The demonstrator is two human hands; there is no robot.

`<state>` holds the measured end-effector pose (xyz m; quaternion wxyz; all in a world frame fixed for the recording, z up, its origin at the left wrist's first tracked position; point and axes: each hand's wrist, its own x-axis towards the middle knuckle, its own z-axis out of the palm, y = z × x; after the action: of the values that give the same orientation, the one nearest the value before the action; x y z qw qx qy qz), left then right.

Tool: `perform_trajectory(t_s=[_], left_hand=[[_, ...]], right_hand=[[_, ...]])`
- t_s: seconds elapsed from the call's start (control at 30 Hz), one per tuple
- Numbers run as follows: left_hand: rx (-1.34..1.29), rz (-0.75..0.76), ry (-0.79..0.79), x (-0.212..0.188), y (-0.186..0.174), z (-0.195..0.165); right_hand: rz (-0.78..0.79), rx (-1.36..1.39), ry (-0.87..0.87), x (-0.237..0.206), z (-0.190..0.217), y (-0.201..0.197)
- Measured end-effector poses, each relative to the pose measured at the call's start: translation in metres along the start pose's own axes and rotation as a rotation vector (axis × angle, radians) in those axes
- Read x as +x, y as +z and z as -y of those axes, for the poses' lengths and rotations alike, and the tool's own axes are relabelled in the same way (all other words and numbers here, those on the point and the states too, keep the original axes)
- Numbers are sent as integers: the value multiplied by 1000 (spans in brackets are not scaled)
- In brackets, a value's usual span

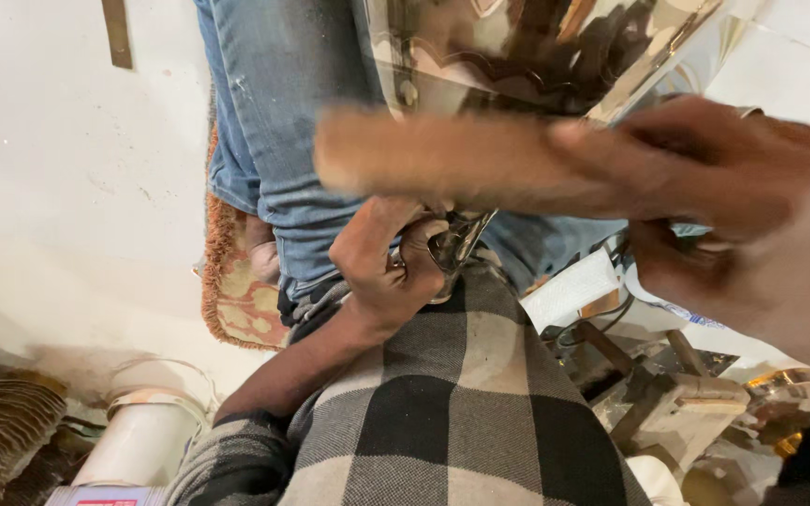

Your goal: The person sits cross-legged on the floor and repeatedly hammers a small metal piece attached to the base of a large silver trophy. They hold the trophy steady with one hand and strike the metal piece with a wooden mallet in the other.

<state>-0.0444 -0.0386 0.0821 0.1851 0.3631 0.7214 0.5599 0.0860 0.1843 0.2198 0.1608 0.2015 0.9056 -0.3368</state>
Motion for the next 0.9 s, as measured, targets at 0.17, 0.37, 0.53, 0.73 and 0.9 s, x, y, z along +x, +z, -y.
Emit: perform_trajectory(t_s=[0.17, 0.37, 0.53, 0.73, 0.9], left_hand=[[-32, 96, -19, -1, -5, 5], [-27, 361, 197, 15, -15, 19], [-56, 538, 249, 26, -19, 21], [-17, 647, 348, 31, -12, 23], [-35, 686, 454, 36, -10, 30]], right_hand=[[-244, 339, -97, 12, -2, 13], [-447, 331, 2, -13, -20, 61], [-559, 362, 122, -64, -31, 107], [-565, 292, 286, -115, -7, 127], [-897, 531, 462, -122, 31, 164]])
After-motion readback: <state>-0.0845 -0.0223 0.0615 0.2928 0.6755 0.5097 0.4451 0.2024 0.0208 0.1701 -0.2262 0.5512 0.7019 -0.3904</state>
